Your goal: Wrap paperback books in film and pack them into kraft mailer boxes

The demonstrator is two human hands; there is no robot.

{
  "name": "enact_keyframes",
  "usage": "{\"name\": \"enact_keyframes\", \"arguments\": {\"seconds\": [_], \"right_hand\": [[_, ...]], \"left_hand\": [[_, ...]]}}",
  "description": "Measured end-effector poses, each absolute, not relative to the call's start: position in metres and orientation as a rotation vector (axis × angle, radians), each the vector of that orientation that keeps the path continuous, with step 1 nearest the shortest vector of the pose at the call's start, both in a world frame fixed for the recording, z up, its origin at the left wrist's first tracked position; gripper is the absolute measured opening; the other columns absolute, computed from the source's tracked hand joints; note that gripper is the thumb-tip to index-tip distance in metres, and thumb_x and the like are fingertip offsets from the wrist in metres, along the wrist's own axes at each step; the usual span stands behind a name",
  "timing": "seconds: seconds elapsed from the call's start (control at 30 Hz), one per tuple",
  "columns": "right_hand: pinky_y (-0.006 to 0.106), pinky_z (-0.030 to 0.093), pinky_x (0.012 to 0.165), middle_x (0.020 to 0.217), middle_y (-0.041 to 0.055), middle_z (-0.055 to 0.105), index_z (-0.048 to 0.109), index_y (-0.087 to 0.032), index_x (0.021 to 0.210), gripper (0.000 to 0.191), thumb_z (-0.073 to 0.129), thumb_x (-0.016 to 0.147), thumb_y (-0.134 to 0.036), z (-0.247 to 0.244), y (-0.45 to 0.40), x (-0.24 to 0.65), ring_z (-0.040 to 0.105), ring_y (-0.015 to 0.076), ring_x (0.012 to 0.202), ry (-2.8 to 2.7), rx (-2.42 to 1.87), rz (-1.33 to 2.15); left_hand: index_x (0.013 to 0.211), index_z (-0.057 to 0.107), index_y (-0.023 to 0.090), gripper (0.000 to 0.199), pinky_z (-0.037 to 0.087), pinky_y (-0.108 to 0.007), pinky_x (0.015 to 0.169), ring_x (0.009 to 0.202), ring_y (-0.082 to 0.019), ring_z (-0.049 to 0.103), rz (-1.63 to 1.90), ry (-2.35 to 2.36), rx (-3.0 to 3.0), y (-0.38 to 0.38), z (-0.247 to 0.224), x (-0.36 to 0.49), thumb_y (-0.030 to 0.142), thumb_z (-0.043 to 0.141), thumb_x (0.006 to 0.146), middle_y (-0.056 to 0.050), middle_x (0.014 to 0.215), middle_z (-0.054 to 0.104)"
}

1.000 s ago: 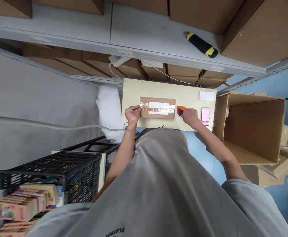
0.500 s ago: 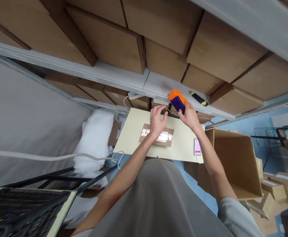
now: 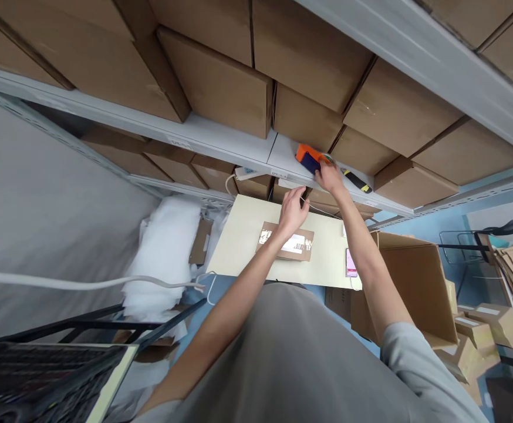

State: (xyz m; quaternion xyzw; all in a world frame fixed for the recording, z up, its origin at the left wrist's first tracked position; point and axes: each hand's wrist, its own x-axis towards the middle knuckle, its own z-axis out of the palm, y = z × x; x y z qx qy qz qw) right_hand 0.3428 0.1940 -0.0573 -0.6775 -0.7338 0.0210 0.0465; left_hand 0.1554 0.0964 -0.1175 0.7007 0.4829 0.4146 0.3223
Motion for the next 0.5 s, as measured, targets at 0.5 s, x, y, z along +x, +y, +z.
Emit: {"name": "enact_keyframes", "arguments": {"seconds": [0.5], "right_hand": [[0.064, 0.037, 0.140, 0.180, 0.0360, 0.042, 0.034, 0.004, 0.175, 0.099, 0.034, 0.114, -0.074, -0.229, -0.068, 0.288, 0.041, 0.0431, 0.172, -1.454, -2.206, 0.627]], "left_hand": [[0.161, 0.060, 0.010, 0.063, 0.055, -0.056, 0.127, 0.144, -0.041, 0.070, 0.474, 1.749, 1.404, 0.007, -0.274, 0.022, 0.034, 0.064, 0.102, -0.025, 0.158, 0.070]]}}
